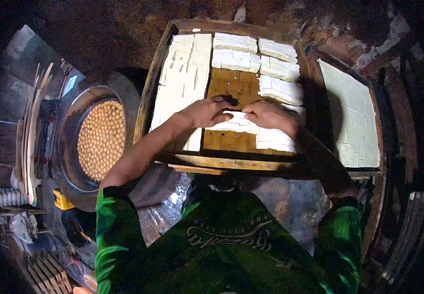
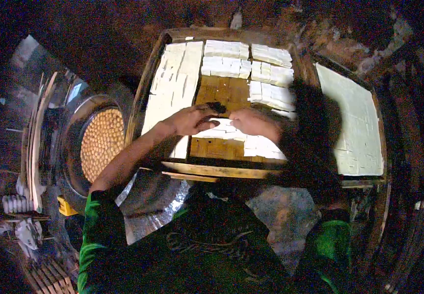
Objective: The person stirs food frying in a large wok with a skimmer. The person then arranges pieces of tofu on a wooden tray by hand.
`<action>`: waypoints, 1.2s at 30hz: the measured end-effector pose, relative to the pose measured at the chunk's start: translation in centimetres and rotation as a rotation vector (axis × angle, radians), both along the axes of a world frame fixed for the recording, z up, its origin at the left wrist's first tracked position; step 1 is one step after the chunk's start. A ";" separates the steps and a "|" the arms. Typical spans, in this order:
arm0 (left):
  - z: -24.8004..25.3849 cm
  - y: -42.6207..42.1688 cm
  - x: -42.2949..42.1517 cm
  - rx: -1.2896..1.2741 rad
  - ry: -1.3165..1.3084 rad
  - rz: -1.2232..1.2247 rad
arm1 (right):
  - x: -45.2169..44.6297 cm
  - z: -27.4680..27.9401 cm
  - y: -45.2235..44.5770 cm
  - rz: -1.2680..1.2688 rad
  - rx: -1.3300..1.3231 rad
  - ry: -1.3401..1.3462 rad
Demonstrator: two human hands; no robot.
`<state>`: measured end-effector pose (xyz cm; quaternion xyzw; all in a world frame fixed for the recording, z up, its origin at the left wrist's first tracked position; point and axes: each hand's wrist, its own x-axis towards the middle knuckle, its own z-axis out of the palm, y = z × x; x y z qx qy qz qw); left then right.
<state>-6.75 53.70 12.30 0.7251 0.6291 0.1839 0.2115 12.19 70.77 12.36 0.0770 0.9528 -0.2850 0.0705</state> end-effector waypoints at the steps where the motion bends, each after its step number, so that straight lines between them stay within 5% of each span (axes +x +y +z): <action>1: 0.4 -0.4 0.3 -0.006 -0.005 0.001 | 0.3 0.8 -0.7 0.001 -0.006 -0.005; 6: -0.8 -0.8 1.2 0.110 0.233 -0.040 | 0.3 3.5 -3.3 0.133 0.090 -0.018; 10: -3.0 -0.9 1.5 0.082 0.304 -0.035 | 0.2 -1.3 -3.2 0.075 0.247 0.060; 17: -2.7 -1.6 1.4 0.115 0.479 0.000 | -0.4 -0.6 -4.8 -0.028 0.293 0.177; 20: -1.6 -1.3 1.1 -0.072 0.405 -0.038 | -1.3 -1.9 -4.3 0.052 0.275 0.216; 24: -3.0 -1.7 0.9 0.036 0.378 -0.003 | -0.6 -2.2 -3.8 0.005 0.079 0.256; 30: -0.3 -3.0 0.1 0.181 0.346 0.002 | -1.2 -0.8 -5.7 -0.030 0.302 0.182; 36: -1.0 -3.7 -1.1 0.030 0.164 0.052 | -3.1 -2.6 -5.8 0.056 0.308 0.271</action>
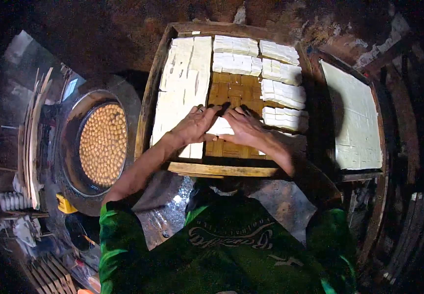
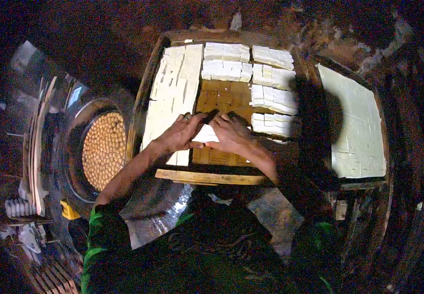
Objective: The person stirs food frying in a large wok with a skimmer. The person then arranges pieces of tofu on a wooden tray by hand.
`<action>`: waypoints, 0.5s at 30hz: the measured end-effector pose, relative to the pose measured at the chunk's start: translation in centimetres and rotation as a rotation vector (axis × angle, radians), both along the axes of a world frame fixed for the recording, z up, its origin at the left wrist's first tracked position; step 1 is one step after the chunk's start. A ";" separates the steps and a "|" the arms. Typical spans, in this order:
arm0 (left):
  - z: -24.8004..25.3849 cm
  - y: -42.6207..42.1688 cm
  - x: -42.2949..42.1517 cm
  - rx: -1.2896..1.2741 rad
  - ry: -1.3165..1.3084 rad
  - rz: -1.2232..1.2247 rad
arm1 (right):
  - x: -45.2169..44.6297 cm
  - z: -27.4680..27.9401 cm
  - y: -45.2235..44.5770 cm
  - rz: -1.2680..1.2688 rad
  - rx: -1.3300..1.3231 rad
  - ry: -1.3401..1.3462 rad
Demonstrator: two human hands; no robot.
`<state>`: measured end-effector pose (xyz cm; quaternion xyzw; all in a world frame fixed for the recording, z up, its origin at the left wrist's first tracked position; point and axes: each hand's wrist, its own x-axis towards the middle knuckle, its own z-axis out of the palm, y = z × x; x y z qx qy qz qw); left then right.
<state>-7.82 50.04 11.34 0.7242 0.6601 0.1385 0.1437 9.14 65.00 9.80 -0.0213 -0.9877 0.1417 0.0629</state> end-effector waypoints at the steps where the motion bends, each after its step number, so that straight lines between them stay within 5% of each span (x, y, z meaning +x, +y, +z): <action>1: -0.1 -0.1 0.0 0.001 0.002 -0.001 | 0.3 -0.2 0.2 -0.008 -0.053 0.022; 10: -0.1 0.2 0.7 0.128 0.001 -0.018 | 0.5 2.1 -0.5 -0.035 -0.016 -0.025; 12: 0.4 0.3 1.4 0.014 0.292 -0.057 | 1.3 3.4 -0.1 -0.061 -0.070 -0.101; 15: -0.7 0.3 1.3 0.031 0.379 -0.074 | 3.2 4.4 1.3 -0.079 -0.096 -0.074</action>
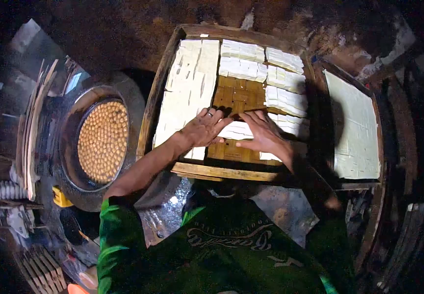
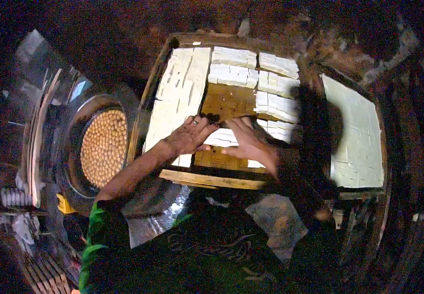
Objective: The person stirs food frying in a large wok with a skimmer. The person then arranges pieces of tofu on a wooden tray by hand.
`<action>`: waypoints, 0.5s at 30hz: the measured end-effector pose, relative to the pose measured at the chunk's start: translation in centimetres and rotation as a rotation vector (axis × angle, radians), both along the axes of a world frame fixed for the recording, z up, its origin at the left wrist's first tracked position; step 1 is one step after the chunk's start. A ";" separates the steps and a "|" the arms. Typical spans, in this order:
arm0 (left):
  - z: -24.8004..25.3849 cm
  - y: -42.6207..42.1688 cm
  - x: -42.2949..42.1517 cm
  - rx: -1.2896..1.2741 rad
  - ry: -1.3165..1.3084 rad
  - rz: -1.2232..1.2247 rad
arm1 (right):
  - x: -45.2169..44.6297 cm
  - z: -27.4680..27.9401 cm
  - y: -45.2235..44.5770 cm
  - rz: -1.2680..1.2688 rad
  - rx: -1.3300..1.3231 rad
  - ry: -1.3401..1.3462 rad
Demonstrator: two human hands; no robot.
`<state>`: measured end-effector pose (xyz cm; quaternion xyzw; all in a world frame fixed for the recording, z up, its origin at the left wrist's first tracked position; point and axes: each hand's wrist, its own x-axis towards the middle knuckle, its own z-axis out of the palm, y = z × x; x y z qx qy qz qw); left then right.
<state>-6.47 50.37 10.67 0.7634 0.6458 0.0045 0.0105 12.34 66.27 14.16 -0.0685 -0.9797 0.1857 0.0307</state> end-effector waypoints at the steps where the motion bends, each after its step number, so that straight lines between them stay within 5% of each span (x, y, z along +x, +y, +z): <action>1: -0.2 -0.1 0.1 0.028 0.073 -0.021 | 0.5 0.2 0.3 -0.004 -0.012 -0.016; 9: 0.6 3.1 3.4 0.177 -0.010 -0.017 | 0.9 -3.7 1.0 0.033 0.104 0.165; 15: -0.3 4.0 3.3 -0.115 -0.144 0.055 | 1.2 -4.0 1.9 -0.028 -0.088 0.125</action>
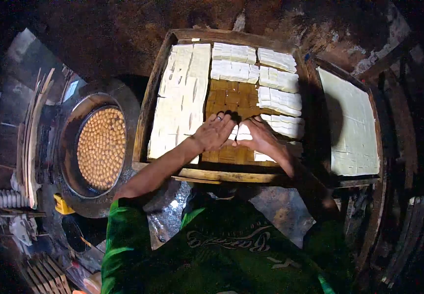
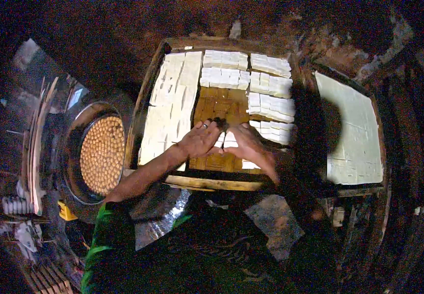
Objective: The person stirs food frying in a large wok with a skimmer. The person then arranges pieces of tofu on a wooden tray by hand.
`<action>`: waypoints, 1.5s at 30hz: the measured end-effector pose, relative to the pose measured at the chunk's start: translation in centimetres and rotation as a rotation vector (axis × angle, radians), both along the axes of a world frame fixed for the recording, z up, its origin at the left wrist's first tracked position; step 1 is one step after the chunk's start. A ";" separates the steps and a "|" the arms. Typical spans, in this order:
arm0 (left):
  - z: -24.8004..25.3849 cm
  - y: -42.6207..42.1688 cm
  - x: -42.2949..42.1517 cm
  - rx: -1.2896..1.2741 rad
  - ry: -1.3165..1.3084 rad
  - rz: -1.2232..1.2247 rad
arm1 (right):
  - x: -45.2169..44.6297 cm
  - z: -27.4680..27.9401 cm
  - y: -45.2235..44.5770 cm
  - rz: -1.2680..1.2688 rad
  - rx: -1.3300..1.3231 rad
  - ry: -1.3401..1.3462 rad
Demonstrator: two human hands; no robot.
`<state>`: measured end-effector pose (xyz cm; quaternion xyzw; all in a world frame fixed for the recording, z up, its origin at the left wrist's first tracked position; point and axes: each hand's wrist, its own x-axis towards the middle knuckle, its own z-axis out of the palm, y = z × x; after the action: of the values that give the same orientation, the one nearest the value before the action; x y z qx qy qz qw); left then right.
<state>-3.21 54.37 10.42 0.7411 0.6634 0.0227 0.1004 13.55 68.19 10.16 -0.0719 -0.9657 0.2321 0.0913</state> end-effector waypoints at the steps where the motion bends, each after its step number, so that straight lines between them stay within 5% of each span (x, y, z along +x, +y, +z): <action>1: -0.5 -0.1 0.0 0.019 0.004 0.001 | -0.1 -0.4 0.0 0.007 0.004 0.007; 6: 0.0 0.4 0.3 -0.045 0.001 0.015 | 0.5 1.0 -0.7 0.038 0.162 0.118; 12: -0.2 0.7 1.5 0.159 0.006 -0.014 | 1.8 5.0 0.3 -0.066 0.314 -0.321; 23: -1.6 1.9 1.1 0.131 -0.101 -0.048 | 1.8 3.4 1.1 -0.059 0.164 -0.259; 28: 0.7 -0.5 -0.7 0.251 -0.012 -0.064 | 0.5 4.2 -0.7 0.057 0.281 -0.049; 34: 0.5 -1.5 -2.9 0.089 0.101 -0.105 | -0.7 3.0 -0.9 0.122 0.367 -0.106; 42: 0.0 -1.4 -2.5 0.252 0.038 -0.114 | -0.8 1.5 0.6 0.213 0.326 -0.237; 45: -0.3 -0.1 -3.2 0.217 -0.042 -0.152 | -1.4 2.1 1.0 0.127 -0.034 -0.310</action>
<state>-6.39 54.27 10.12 0.7951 0.5968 0.1018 0.0349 12.18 69.19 12.26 -0.0473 -0.9668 0.2396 -0.0747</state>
